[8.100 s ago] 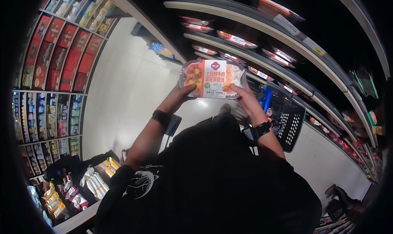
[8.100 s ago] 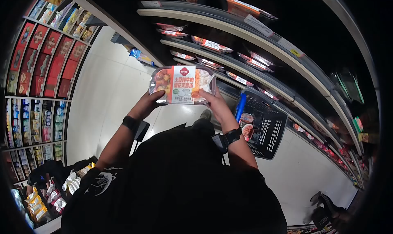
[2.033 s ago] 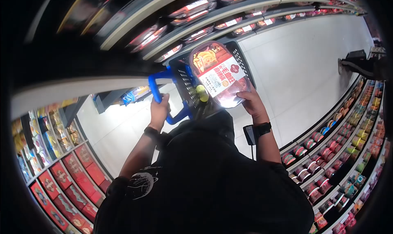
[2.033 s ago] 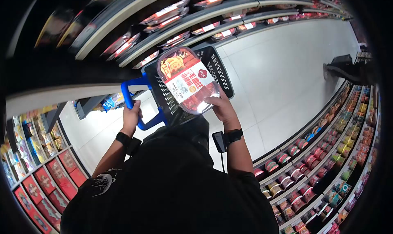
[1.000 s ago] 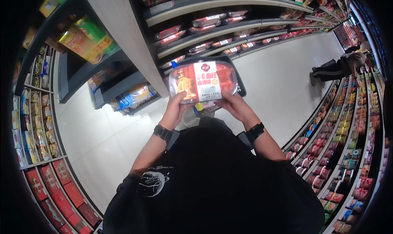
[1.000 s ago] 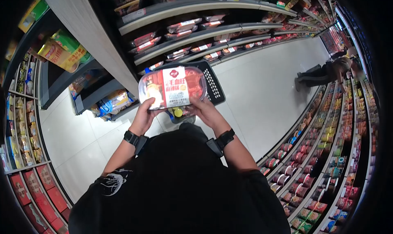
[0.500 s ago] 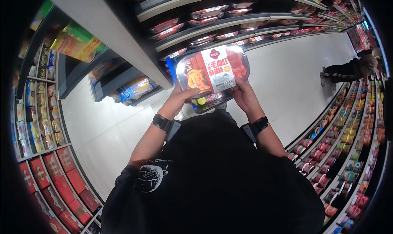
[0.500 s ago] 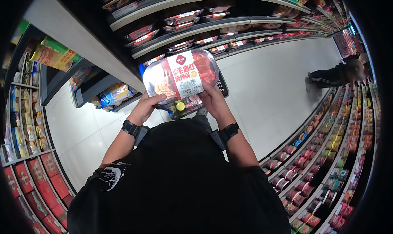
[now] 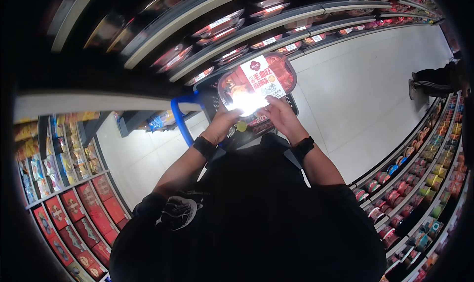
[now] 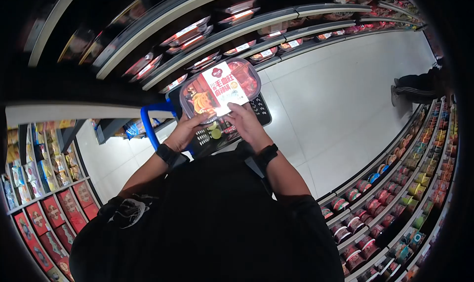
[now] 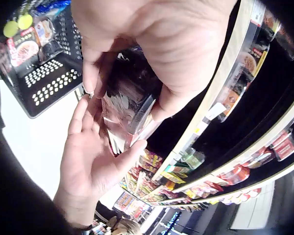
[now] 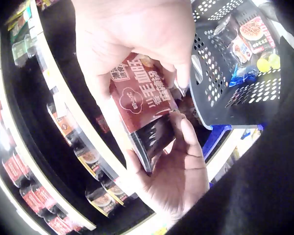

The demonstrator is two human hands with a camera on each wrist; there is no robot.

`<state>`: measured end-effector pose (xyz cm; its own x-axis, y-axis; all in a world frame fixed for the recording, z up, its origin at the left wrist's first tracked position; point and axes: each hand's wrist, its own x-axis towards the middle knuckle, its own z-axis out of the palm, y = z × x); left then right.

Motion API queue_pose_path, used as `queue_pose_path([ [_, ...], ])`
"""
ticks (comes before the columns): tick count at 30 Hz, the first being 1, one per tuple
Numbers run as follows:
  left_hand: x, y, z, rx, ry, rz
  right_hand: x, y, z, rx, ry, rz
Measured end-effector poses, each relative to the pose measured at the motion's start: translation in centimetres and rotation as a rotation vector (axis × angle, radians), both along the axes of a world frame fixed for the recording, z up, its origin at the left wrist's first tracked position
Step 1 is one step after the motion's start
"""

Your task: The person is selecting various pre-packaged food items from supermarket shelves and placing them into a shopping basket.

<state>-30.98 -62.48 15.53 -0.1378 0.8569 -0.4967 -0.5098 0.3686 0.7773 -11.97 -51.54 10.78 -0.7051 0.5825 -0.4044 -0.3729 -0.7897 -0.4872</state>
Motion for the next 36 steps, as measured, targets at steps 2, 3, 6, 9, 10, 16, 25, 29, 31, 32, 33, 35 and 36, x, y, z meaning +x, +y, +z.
queue_pose_path([
  [2,1.3,1.8,-0.8,-0.033,0.089,-0.023,0.4,2.3,-2.9,-0.045,0.064,-0.031],
  [3,1.0,2.3,-1.4,-0.045,0.146,-0.087,0.8,3.6,-3.6,-0.062,0.035,-0.025],
  [6,-2.3,1.0,-2.2,-0.055,0.615,-0.103,2.4,6.9,-7.3,-0.11,-0.129,-0.062],
  [9,-6.0,-1.9,0.8,-0.228,1.957,0.005,4.3,10.9,-12.4,-0.093,-0.31,-0.052],
  [10,-7.3,-3.2,0.5,-0.374,2.012,0.093,4.8,12.7,-14.6,-0.089,-0.372,-0.026],
  [16,-9.9,-7.5,-5.8,-0.738,1.115,0.482,2.3,22.1,-21.2,-0.008,-0.498,-0.1],
  [25,-9.4,-6.1,-5.9,-0.772,1.185,0.482,-8.9,32.9,-27.4,-0.053,-0.211,-0.18],
  [29,-8.7,-5.8,-6.1,-0.787,1.118,0.544,-11.9,35.0,-30.4,-0.108,-0.243,-0.221],
  [31,-8.4,-5.6,-6.2,-0.808,1.107,0.571,-12.8,35.7,-30.2,-0.07,-0.318,-0.215],
  [32,-8.3,-5.6,-6.2,-0.813,1.105,0.574,-12.9,36.0,-30.1,-0.043,-0.362,-0.189],
  [33,-8.3,-5.7,-6.3,-0.817,1.102,0.579,-13.2,36.4,-29.2,-0.014,-0.405,-0.162],
  [35,-8.1,-5.8,-6.2,-0.825,1.099,0.586,-13.8,36.6,-28.1,0.063,-0.383,-0.141],
  [36,-8.3,-5.6,-6.2,-0.827,1.098,0.582,-14.5,36.7,-28.9,0.053,-0.366,-0.153],
])
